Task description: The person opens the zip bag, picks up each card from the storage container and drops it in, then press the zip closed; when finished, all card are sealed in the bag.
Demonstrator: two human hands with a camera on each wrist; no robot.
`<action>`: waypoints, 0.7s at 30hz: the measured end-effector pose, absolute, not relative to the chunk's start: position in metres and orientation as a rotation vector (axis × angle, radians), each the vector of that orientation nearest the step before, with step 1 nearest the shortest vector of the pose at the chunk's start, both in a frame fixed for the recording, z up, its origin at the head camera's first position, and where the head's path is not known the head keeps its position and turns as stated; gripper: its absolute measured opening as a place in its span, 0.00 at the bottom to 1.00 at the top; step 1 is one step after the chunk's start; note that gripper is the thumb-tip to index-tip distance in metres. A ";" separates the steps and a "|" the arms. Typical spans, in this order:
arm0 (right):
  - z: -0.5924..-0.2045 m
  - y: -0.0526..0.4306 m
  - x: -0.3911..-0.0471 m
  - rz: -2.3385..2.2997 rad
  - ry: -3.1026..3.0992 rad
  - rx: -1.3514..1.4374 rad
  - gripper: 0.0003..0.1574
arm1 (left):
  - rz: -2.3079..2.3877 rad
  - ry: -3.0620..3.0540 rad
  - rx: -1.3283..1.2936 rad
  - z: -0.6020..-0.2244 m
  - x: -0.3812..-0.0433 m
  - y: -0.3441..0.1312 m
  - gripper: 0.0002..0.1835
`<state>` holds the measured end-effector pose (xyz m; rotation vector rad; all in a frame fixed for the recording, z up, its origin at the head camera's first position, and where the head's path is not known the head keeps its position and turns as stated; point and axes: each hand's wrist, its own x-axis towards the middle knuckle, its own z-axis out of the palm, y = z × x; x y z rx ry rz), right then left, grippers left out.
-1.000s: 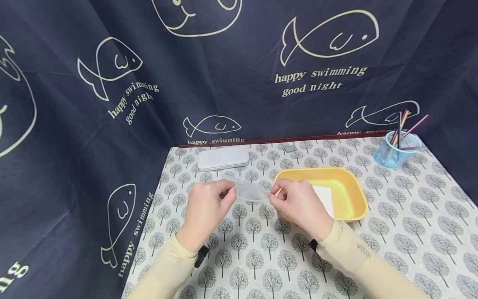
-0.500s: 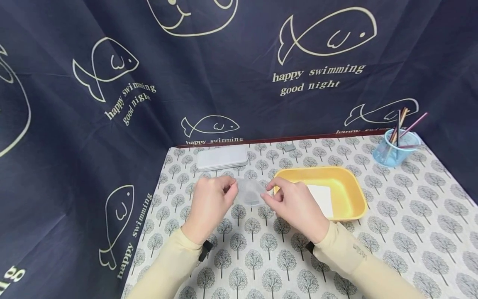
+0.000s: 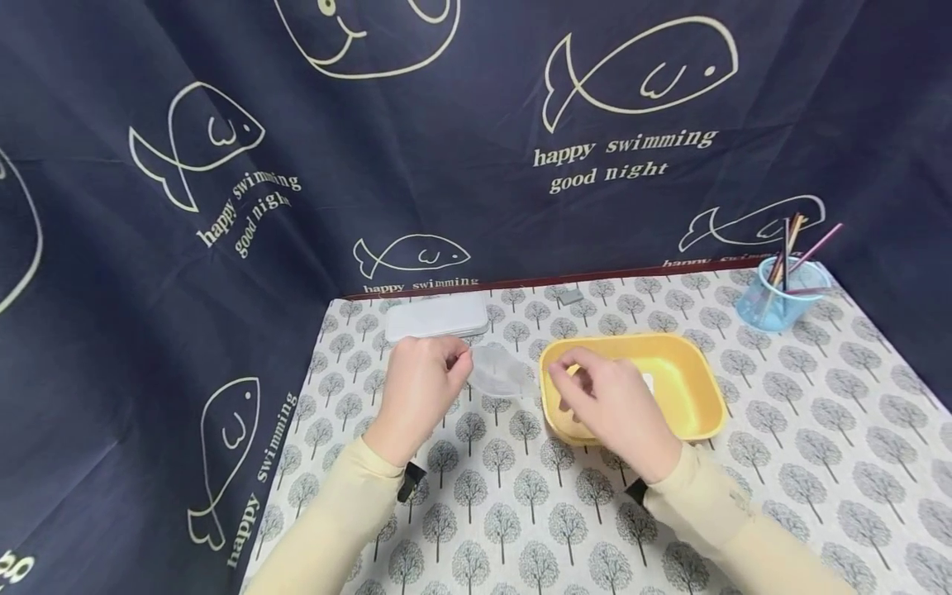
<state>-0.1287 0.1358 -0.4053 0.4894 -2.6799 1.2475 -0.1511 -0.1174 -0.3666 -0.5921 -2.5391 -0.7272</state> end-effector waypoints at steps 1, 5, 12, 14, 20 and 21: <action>-0.404 0.142 -0.132 1.229 -2.688 0.485 0.13 | -0.727 -2.543 -0.592 -0.366 -0.151 -0.117 0.11; -0.405 0.169 -0.150 1.046 -2.763 0.462 0.11 | -0.725 -2.554 -0.597 -0.364 -0.150 -0.117 0.10; -0.419 0.205 -0.181 0.796 -2.896 0.444 0.11 | -0.713 -2.550 -0.614 -0.363 -0.151 -0.116 0.09; -0.425 0.211 -0.188 0.759 -2.924 0.457 0.11 | -0.707 -2.549 -0.618 -0.363 -0.151 -0.116 0.09; -0.441 0.227 -0.204 0.660 -3.006 0.524 0.10 | -0.702 -2.557 -0.628 -0.363 -0.151 -0.116 0.08; -0.443 0.230 -0.206 0.643 -3.025 0.532 0.09 | -0.703 -2.557 -0.629 -0.363 -0.152 -0.115 0.08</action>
